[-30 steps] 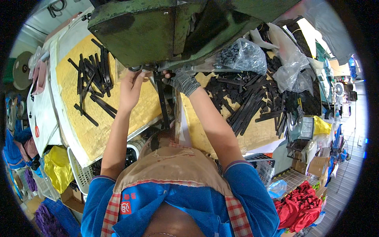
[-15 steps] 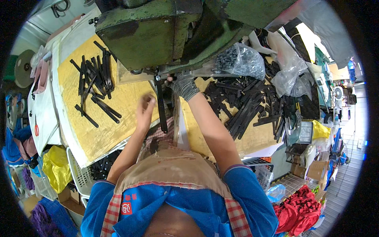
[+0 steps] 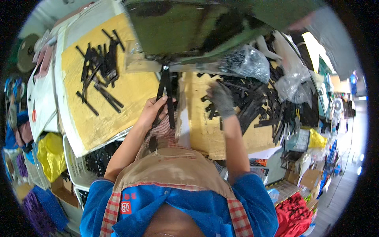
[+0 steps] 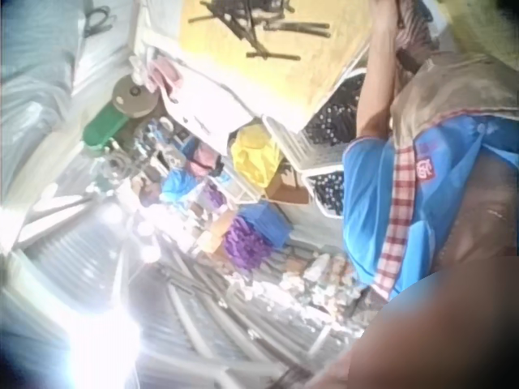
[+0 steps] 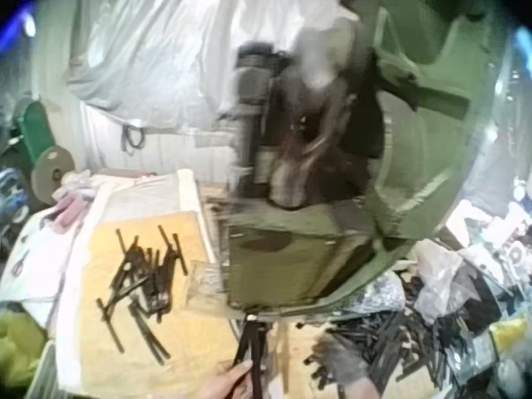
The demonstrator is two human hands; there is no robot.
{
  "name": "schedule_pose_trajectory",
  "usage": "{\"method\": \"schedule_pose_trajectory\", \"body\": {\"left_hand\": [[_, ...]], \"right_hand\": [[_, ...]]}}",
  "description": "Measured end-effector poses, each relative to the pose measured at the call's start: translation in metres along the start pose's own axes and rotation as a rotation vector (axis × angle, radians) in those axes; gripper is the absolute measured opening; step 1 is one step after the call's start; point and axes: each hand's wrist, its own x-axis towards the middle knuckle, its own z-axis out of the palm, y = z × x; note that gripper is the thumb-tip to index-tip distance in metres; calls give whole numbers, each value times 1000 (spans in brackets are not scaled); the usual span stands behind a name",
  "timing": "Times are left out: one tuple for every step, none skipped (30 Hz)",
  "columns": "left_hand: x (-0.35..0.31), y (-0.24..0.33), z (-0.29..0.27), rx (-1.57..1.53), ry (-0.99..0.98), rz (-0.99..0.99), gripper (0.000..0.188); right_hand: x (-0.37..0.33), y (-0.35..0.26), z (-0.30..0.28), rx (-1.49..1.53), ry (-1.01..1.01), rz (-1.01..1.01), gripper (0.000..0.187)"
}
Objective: The person repeatedly picks up black metal brackets and small fasteners, inserts them into a green press machine, and removes the assembled parts. The process is continuous and repetitive, with the person handling multiple identical components throughout the clip.
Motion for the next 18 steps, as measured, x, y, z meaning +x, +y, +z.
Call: {"method": "schedule_pose_trajectory", "body": {"left_hand": [[-12,-3,0,69,118,101,34],[-31,-16,-10,156,324,208,32],[-49,-28,-16,71,504,376,33],[-67,-45,-23,-11,701,557,34],[-83,-70,-43,150,732,615,35],[-98,-90,-69,307,756,667,37],[-109,-88,-95,655,668,549,40],[-106,-80,-116,852,751,467,39],[-90,-75,-149,1052,867,578,38],[-74,-60,-184,1195,969,589,38],[-56,-35,-210,1277,1069,549,39],[-40,-16,-240,1385,1177,430,48],[-22,6,-252,1401,1233,239,53],[3,27,-260,1412,1249,52,58],[7,35,-277,1454,1264,-25,59],[11,36,-296,1485,1268,-104,59],[19,32,-307,1521,1228,-173,59],[23,31,-314,1415,1145,-174,56]], "right_hand": [[-21,-20,-29,-234,125,81,27],[-46,-27,-6,-480,496,-35,22],[-66,-29,-70,-857,667,-185,33],[-83,-32,-91,-1000,809,-309,50],[-104,-42,-106,-1365,845,-175,60],[-122,-49,-116,-1735,865,-34,70],[-129,-42,-123,-1693,1025,-26,72],[-128,-35,-130,-1645,1183,-20,75],[-128,-35,-143,-1538,1059,-200,61],[-128,-38,-153,-1536,1044,-128,56],[-126,-43,-163,-1531,1032,-62,52],[-120,-50,-173,-1527,1013,-3,48],[-128,-46,-191,-1273,974,-186,40],[-144,-48,-232,-1207,1012,-161,38],[-131,-47,-208,-1281,1023,-84,35],[-125,-51,-178,-1367,1040,-9,33],[-134,-49,-181,-1315,1007,-122,31],[-142,-42,-190,-1254,978,-234,28]]}}
